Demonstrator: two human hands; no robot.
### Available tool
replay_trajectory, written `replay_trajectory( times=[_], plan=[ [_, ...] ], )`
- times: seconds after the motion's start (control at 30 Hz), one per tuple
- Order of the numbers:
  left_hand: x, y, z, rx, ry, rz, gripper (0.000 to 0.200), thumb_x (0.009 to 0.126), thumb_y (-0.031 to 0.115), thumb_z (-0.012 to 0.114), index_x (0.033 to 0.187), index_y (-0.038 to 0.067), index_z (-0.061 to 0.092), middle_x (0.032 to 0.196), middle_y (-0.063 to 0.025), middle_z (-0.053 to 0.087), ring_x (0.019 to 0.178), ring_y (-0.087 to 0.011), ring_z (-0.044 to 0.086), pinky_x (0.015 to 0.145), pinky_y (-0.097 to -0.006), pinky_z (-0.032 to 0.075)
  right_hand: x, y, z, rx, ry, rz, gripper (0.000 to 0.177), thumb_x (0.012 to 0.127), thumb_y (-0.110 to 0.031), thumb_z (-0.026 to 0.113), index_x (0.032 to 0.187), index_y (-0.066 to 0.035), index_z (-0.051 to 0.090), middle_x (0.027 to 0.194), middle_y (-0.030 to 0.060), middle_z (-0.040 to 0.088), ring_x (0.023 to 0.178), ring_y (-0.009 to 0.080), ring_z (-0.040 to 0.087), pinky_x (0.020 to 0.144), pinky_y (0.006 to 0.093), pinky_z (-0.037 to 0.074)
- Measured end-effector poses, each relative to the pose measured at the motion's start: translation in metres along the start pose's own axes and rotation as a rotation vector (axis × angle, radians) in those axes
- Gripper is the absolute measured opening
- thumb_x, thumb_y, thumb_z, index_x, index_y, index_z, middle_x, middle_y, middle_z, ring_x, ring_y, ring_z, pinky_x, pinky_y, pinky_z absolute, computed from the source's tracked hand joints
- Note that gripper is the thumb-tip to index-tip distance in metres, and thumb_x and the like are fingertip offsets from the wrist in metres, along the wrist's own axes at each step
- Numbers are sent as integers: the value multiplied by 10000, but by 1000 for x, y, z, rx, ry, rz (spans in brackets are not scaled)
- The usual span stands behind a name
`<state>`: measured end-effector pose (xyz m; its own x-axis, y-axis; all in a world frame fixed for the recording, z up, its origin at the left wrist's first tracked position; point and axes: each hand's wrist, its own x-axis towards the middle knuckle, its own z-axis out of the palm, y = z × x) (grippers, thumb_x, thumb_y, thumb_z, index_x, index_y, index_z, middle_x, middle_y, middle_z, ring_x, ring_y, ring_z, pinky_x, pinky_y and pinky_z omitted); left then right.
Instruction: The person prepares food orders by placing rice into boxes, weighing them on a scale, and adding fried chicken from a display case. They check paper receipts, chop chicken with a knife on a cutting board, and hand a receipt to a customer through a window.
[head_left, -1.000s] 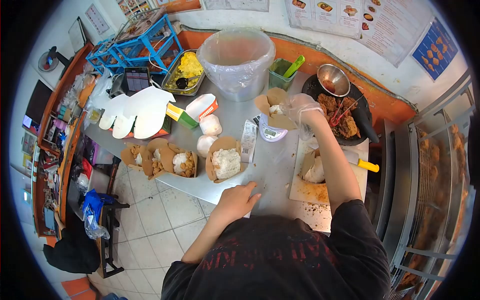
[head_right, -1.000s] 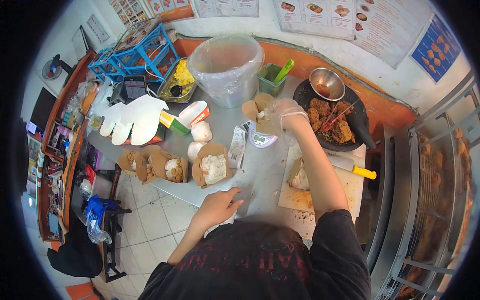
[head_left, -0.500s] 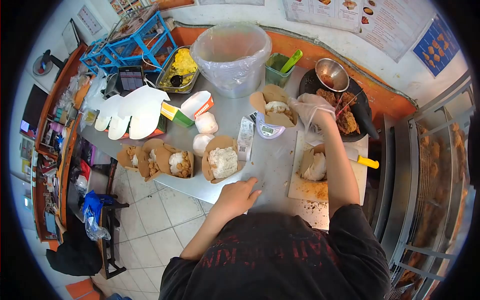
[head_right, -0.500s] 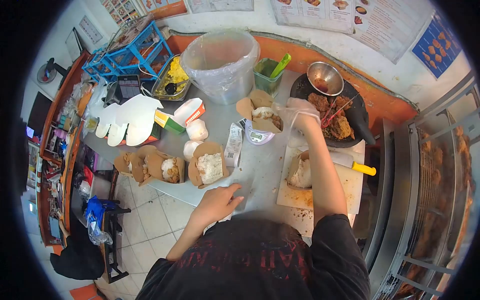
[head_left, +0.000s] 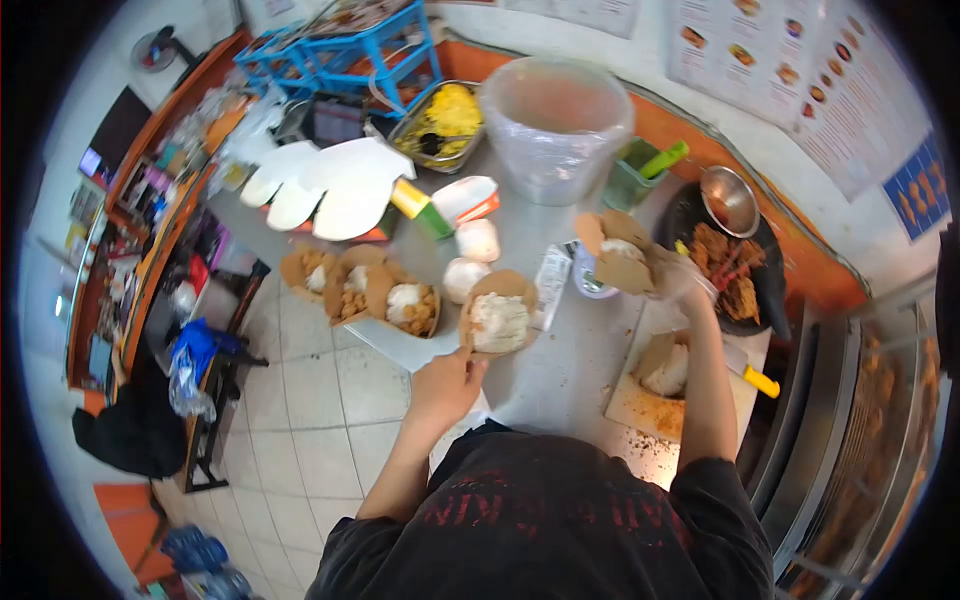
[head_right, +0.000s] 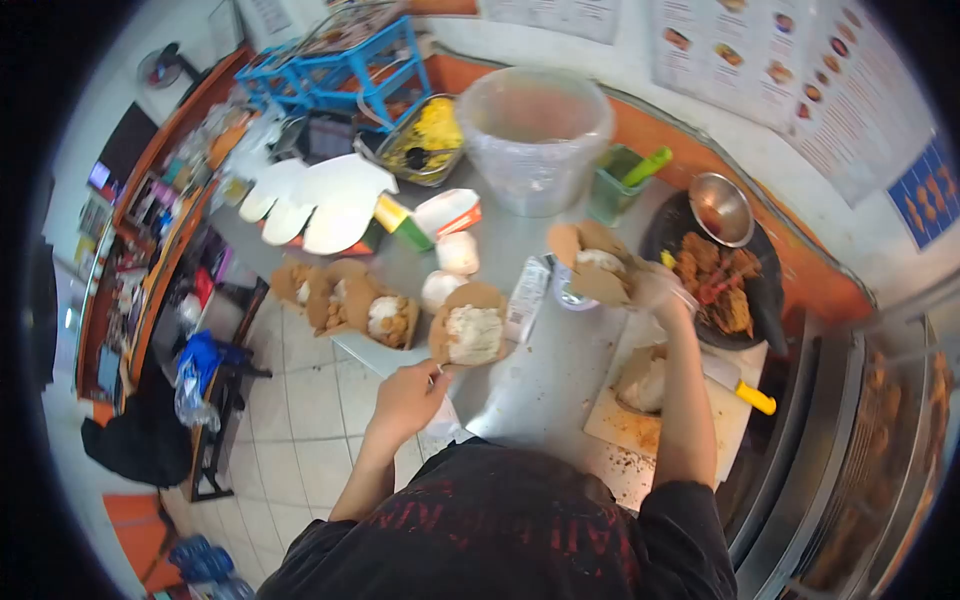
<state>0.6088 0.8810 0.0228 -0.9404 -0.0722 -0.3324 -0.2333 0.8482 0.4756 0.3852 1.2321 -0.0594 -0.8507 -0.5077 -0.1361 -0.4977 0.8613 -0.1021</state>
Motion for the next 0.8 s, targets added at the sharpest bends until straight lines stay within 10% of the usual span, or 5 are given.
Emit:
replay_trajectory(
  times=[0.13, 0.23, 0.4, 0.57, 0.8],
  plan=[
    [16, -40, 14, -81, -34, -220, 486, 934, 421, 477, 1178, 0, 494, 940, -208, 650, 886, -344, 649, 761, -436, 496, -61, -48, -59, 135, 159, -238, 465, 744, -188, 608, 1197, -88, 597, 1080, 152, 642, 966, 307, 624, 875, 383, 468],
    [51, -60, 71, -692, -102, -172, 631, 947, 409, 470, 1398, 23, 254, 1168, -205, 575, 982, -299, 636, 824, -418, 491, -91, -82, -63, 816, 68, 303, 403, 733, -197, 659, 1105, -53, 609, 943, 164, 638, 853, 297, 623, 793, 379, 478],
    [68, -53, 94, -1586, -214, 35, 643, 948, 284, 465, 1464, 53, 158, 1311, -202, 487, 1072, -266, 601, 925, -398, 462, -111, -88, 41, 794, 6, -244, 366, 775, -206, 625, 1104, -47, 604, 925, 162, 640, 805, 279, 622, 746, 352, 489],
    [19, -74, 19, 67, -60, 1, 281, 878, 234, 508, 1024, 12, 598, 896, -240, 650, 893, -364, 638, 782, -430, 498, -83, -175, 69, 474, -123, -354, 457, 867, -367, 557, 1162, -19, 577, 924, 135, 666, 729, 268, 613, 659, 339, 501],
    [30, -25, -20, -60, 159, 64, 333, 878, 321, 536, 1009, 27, 621, 811, -170, 664, 798, -352, 643, 704, -440, 486, -30, -204, 21, 807, 86, 378, 639, 867, -546, 519, 1249, -33, 508, 1007, 179, 654, 952, 313, 631, 808, 406, 490]
  ],
)
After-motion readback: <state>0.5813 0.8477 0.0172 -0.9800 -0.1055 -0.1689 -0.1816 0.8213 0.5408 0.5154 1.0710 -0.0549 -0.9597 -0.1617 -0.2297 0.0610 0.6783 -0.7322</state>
